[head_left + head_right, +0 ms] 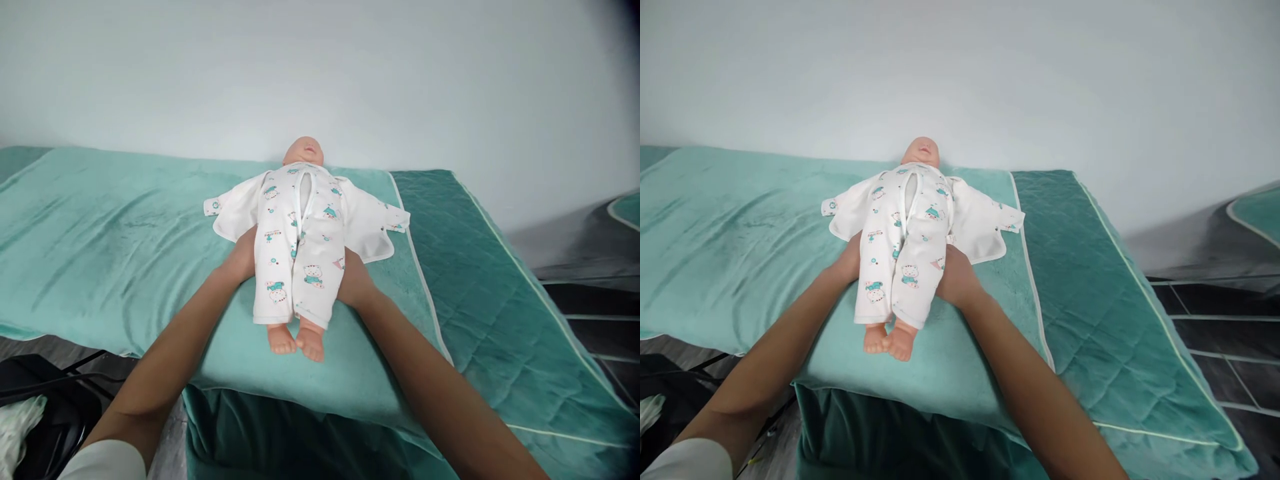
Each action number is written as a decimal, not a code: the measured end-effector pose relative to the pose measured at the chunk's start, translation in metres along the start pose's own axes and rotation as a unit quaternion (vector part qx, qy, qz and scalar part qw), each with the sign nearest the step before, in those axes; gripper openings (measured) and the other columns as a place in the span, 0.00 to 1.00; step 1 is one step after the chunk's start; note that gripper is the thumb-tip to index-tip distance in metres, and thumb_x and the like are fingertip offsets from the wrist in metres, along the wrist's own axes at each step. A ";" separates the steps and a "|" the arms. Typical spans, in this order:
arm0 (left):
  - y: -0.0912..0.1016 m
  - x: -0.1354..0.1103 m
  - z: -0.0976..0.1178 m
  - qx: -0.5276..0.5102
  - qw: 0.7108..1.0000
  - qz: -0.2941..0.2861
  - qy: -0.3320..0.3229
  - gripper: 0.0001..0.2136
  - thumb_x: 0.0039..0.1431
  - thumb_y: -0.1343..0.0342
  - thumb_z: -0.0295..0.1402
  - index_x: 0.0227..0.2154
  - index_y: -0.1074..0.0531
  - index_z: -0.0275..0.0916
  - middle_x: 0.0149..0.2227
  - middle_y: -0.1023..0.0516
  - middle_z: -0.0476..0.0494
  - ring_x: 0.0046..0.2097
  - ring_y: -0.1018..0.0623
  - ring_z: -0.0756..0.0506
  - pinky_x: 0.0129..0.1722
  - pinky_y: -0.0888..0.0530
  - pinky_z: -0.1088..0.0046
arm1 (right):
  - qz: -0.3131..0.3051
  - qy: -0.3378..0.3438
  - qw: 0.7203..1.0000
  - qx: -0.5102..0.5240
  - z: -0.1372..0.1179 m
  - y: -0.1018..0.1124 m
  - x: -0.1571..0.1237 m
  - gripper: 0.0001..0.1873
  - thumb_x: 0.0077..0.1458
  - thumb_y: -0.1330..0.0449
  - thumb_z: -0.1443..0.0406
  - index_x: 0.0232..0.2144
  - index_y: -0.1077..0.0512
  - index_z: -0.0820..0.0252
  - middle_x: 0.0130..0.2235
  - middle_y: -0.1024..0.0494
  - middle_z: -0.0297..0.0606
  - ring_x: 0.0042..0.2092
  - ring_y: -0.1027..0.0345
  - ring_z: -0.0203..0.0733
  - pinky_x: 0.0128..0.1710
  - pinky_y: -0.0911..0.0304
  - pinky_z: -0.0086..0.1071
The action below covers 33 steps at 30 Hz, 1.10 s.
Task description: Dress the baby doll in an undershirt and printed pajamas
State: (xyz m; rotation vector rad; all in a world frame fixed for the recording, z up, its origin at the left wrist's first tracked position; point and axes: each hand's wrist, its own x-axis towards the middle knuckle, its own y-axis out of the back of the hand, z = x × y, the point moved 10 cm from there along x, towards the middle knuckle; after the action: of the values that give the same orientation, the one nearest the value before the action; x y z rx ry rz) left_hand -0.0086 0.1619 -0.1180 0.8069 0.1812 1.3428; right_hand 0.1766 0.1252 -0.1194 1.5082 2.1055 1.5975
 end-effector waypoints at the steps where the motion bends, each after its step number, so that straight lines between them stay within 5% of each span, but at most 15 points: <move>1: 0.005 -0.003 0.004 0.023 1.000 0.017 -0.011 0.11 0.58 0.41 0.42 0.40 0.25 0.42 0.49 0.21 0.38 0.51 0.24 0.34 0.53 0.27 0.52 | 0.002 -0.001 1.000 -0.010 0.001 0.001 -0.001 0.10 0.55 0.39 0.60 0.38 0.22 0.56 0.42 0.17 0.46 0.45 0.25 0.57 0.45 0.29 0.48; 6: 0.012 -0.036 0.023 0.219 0.968 0.018 -0.122 0.12 0.64 0.48 0.33 0.24 0.30 0.41 0.32 0.25 0.41 0.37 0.29 0.41 0.39 0.32 0.61 | -0.009 0.028 0.998 -0.062 0.000 0.004 -0.002 0.11 0.56 0.39 0.63 0.41 0.23 0.60 0.41 0.18 0.48 0.45 0.26 0.57 0.43 0.31 0.46; 11: 0.010 -0.067 0.030 0.318 0.933 -0.016 -0.168 0.12 0.64 0.51 0.25 0.27 0.25 0.42 0.33 0.26 0.41 0.37 0.31 0.42 0.37 0.35 0.63 | -0.042 0.025 0.986 -0.157 -0.001 0.013 -0.020 0.08 0.58 0.43 0.71 0.34 0.23 0.59 0.39 0.21 0.47 0.43 0.30 0.54 0.42 0.36 0.44; 17: 0.009 -0.067 0.033 0.289 0.945 -0.038 -0.147 0.10 0.65 0.49 0.33 0.32 0.24 0.41 0.35 0.25 0.41 0.39 0.29 0.42 0.39 0.32 0.62 | 0.000 0.035 0.992 -0.118 -0.017 0.032 -0.050 0.13 0.64 0.47 0.71 0.33 0.24 0.54 0.38 0.21 0.43 0.41 0.31 0.50 0.41 0.35 0.44; 24: 0.030 -0.111 0.061 0.120 0.985 0.078 -0.100 0.09 0.65 0.45 0.32 0.47 0.30 0.45 0.41 0.22 0.42 0.44 0.23 0.42 0.45 0.25 0.59 | 0.136 0.005 0.990 0.045 -0.064 0.060 -0.073 0.14 0.63 0.40 0.69 0.48 0.28 0.47 0.45 0.22 0.43 0.47 0.27 0.52 0.45 0.30 0.49; 29: 0.007 -0.148 0.080 0.070 0.994 0.011 -0.079 0.21 0.61 0.41 0.29 0.56 0.35 0.48 0.50 0.23 0.40 0.52 0.24 0.40 0.51 0.23 0.57 | -0.020 0.003 0.999 0.025 -0.120 0.029 -0.052 0.06 0.63 0.38 0.65 0.43 0.28 0.50 0.44 0.20 0.41 0.48 0.27 0.52 0.46 0.32 0.49; 33: 0.001 -0.156 0.085 0.088 0.993 0.023 -0.081 0.16 0.63 0.45 0.27 0.52 0.34 0.48 0.47 0.23 0.41 0.49 0.23 0.41 0.48 0.22 0.56 | -0.080 -0.023 0.993 -0.081 -0.141 0.010 -0.036 0.05 0.61 0.36 0.63 0.38 0.29 0.55 0.38 0.22 0.44 0.43 0.28 0.56 0.40 0.34 0.49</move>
State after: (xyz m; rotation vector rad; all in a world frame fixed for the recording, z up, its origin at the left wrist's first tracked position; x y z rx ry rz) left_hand -0.0026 -0.0150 -0.1068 1.0697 0.1551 1.3112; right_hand 0.1181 0.0035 -0.0651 1.2805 1.9638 1.6154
